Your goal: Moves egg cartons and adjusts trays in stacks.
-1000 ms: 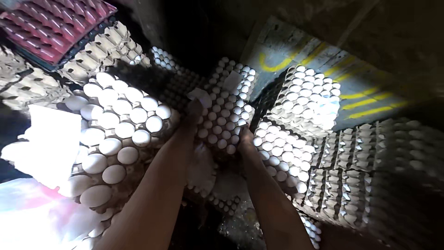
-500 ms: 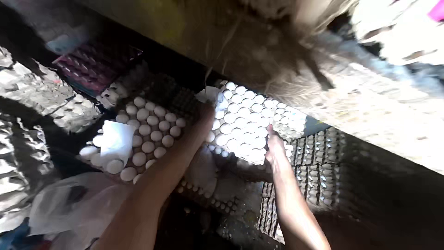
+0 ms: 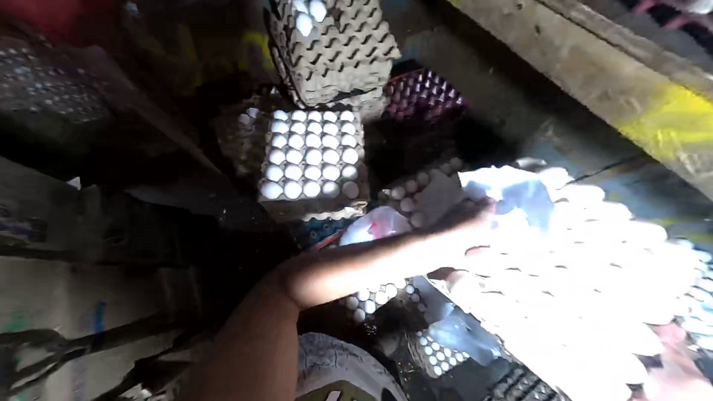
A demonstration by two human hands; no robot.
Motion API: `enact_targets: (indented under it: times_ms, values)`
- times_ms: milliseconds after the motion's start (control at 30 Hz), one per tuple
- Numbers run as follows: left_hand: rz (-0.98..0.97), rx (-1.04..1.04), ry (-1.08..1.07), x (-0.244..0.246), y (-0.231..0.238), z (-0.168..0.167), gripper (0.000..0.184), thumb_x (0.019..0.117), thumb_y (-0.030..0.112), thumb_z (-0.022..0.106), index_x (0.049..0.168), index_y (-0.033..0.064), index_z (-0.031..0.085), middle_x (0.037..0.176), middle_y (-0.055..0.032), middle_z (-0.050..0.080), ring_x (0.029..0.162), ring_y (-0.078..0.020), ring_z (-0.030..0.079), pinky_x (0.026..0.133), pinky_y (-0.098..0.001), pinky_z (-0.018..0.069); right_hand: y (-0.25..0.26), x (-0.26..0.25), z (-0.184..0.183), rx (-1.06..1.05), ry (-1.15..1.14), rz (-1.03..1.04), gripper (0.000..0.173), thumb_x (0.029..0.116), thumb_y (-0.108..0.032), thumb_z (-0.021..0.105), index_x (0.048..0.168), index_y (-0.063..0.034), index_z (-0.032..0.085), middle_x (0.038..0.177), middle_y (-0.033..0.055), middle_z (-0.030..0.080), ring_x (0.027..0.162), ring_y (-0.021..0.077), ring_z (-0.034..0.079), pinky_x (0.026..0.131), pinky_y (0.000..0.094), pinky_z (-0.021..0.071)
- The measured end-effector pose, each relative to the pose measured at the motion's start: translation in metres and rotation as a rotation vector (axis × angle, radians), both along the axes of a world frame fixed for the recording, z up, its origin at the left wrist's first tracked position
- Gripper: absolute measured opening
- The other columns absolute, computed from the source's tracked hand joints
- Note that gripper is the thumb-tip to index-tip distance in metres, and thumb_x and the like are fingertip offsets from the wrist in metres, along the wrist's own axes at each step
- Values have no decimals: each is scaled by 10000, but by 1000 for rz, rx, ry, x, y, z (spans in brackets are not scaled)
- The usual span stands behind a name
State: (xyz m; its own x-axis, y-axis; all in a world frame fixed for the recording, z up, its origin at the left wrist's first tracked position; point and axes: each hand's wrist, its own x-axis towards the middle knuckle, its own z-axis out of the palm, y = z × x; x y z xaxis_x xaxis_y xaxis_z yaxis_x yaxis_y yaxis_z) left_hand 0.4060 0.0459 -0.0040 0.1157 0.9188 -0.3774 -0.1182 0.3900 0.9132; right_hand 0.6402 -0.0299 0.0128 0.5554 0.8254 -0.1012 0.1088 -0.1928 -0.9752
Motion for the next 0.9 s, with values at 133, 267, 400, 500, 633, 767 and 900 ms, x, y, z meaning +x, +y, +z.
enact_targets:
  times_ms: [133,267,400,500,633,767,900]
  values:
    - [318,-80,-147,-110,-34,38,486,1076,500,442,1250,83,620,1091,-129,639,915,-233,640,730,-429,566,38,-47,-28,134,149,407,329,1105,-365,432,1277,-155,618,1070,-76,716,974,26,689,873,267,598]
    - [532,25,-71,-215,-61,50,530,1058,525,465,1346,96,583,1287,-137,619,1166,-248,606,930,-477,537,73,-160,-1,100,127,568,359,1096,-418,440,1265,-164,629,1014,-46,720,908,73,705,802,312,619]
    - [755,100,-44,-308,-60,49,494,1069,484,469,1357,93,556,1270,-118,626,1132,-231,629,894,-459,567,108,-259,-2,23,175,707,469,1052,-538,485,1347,-188,584,1090,-6,706,947,130,698,796,389,612]
    - [851,122,-50,-363,-52,30,474,1076,448,468,1397,105,525,1310,-113,611,1168,-231,617,917,-469,565,130,-324,-23,16,187,749,503,1035,-564,503,1265,-139,642,1056,33,729,940,161,714,803,422,618]
    - [934,16,-9,-403,-43,-5,485,1040,465,522,1395,135,540,1357,-112,590,1220,-272,590,924,-547,546,156,-365,-48,-83,122,758,526,998,-589,553,1254,-146,676,1132,56,723,1051,197,697,887,488,594]
    - [925,-19,-55,-405,-41,-28,483,1054,416,531,1439,128,481,1380,-123,562,1242,-265,568,956,-525,531,175,-374,-62,-160,14,767,622,972,-666,537,1210,-112,691,1118,92,717,1044,228,690,892,516,575]
    - [957,-25,-146,-408,-38,-44,510,1056,438,531,1468,147,457,1447,-119,521,1299,-273,533,999,-524,508,190,-373,-68,-198,-1,781,666,952,-700,537,1214,-106,687,1133,106,712,1054,234,688,896,517,574]
